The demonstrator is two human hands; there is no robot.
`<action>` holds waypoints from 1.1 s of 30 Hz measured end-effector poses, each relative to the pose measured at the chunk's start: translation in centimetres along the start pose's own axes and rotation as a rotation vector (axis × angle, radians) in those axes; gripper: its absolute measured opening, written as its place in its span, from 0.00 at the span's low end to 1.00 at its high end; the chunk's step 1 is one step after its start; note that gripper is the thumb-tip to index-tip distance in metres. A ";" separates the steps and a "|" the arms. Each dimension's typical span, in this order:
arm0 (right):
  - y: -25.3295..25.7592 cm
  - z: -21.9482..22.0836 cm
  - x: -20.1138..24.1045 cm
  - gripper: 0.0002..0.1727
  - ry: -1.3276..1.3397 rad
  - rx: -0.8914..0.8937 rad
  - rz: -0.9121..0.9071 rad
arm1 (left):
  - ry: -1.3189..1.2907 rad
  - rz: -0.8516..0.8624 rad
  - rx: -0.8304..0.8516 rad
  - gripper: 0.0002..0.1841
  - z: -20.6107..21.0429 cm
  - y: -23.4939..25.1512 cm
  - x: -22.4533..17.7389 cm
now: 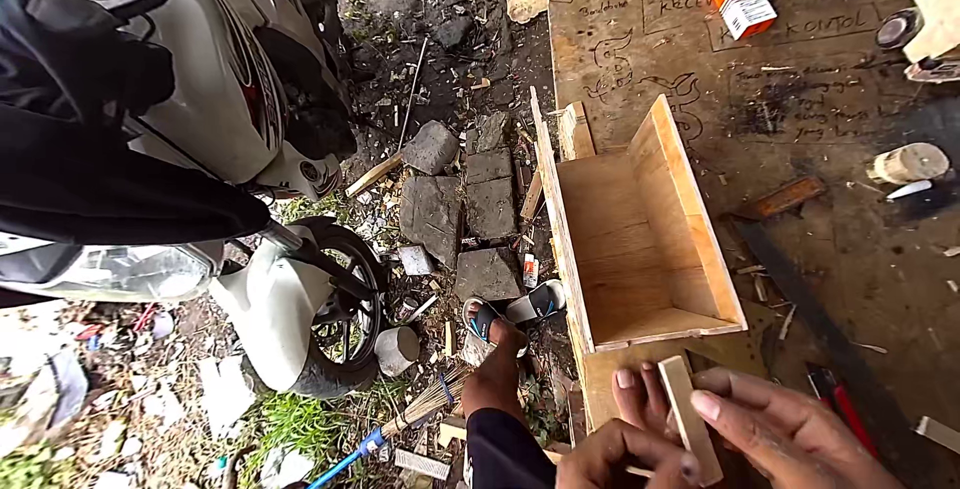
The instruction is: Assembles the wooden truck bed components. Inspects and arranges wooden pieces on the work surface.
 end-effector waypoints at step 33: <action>1.2 0.4 -3.5 0.14 0.405 -0.079 0.310 | -0.143 -0.017 -0.294 0.07 -3.0 3.3 0.4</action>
Point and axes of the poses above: each hand's wrist, its own y-axis towards the middle knuckle, its own z-axis out of the palm, x = y × z, the point moved 10 cm from there along y, towards the middle knuckle, and after that the axes turned 6 degrees about -y, right-handed, at the moved point
